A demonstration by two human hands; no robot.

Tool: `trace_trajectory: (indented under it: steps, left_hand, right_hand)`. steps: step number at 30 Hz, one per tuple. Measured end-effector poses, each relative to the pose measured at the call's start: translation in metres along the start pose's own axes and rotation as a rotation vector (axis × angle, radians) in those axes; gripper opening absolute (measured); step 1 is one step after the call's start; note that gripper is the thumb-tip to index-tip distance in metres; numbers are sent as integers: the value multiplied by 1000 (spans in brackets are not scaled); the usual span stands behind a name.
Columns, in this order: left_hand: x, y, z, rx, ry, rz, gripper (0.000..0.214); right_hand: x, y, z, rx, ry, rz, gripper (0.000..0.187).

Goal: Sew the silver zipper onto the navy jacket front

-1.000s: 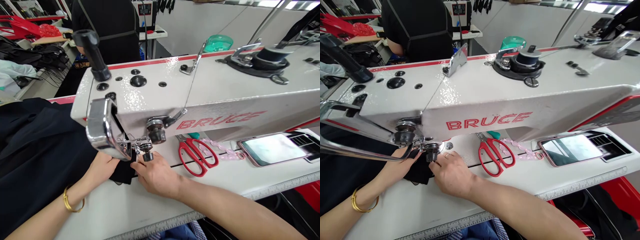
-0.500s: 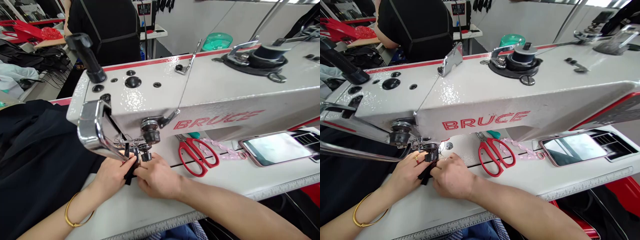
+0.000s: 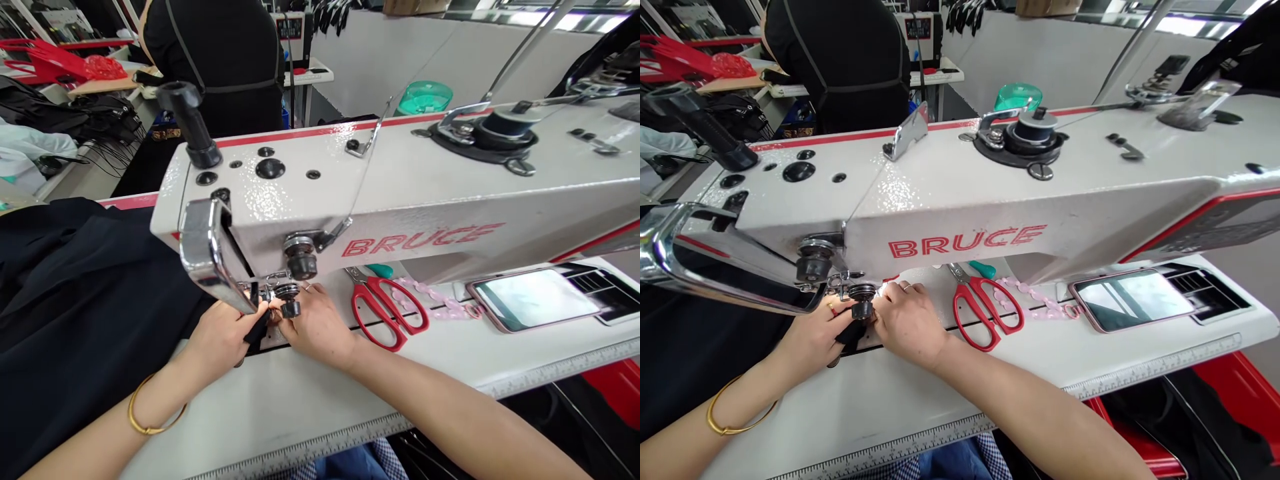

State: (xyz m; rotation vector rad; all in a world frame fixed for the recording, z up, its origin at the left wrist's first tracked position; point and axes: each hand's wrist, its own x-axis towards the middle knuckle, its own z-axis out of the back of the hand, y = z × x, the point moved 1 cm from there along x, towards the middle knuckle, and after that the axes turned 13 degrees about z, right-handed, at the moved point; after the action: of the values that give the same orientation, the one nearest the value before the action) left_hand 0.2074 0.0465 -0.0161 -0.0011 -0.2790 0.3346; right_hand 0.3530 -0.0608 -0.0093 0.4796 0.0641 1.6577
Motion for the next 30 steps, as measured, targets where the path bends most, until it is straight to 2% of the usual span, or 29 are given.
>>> trace_trajectory:
  steps: [7,11,16,20,26,30]
  left_hand:
    - [6,0,2,52,91,94,58]
    - [9,-2,3,51,115,112,57]
    - [13,-4,2,80,127,134,57]
    - [9,-6,1,93,139,102,54]
    - [2,-10,2,55,-3,-17,47]
    - [1,-9,2,14,-19,16,34]
  right_hand:
    - [3,-9,2,268,-166,-56,41]
    - [3,-12,-1,313,-243,-120,46]
    - [6,-15,-4,388,-231,-167,43]
    - [6,-18,-6,354,-238,-184,42]
    - [4,-18,-3,310,-220,-148,44]
    - [3,-18,0,290,-194,-131,46]
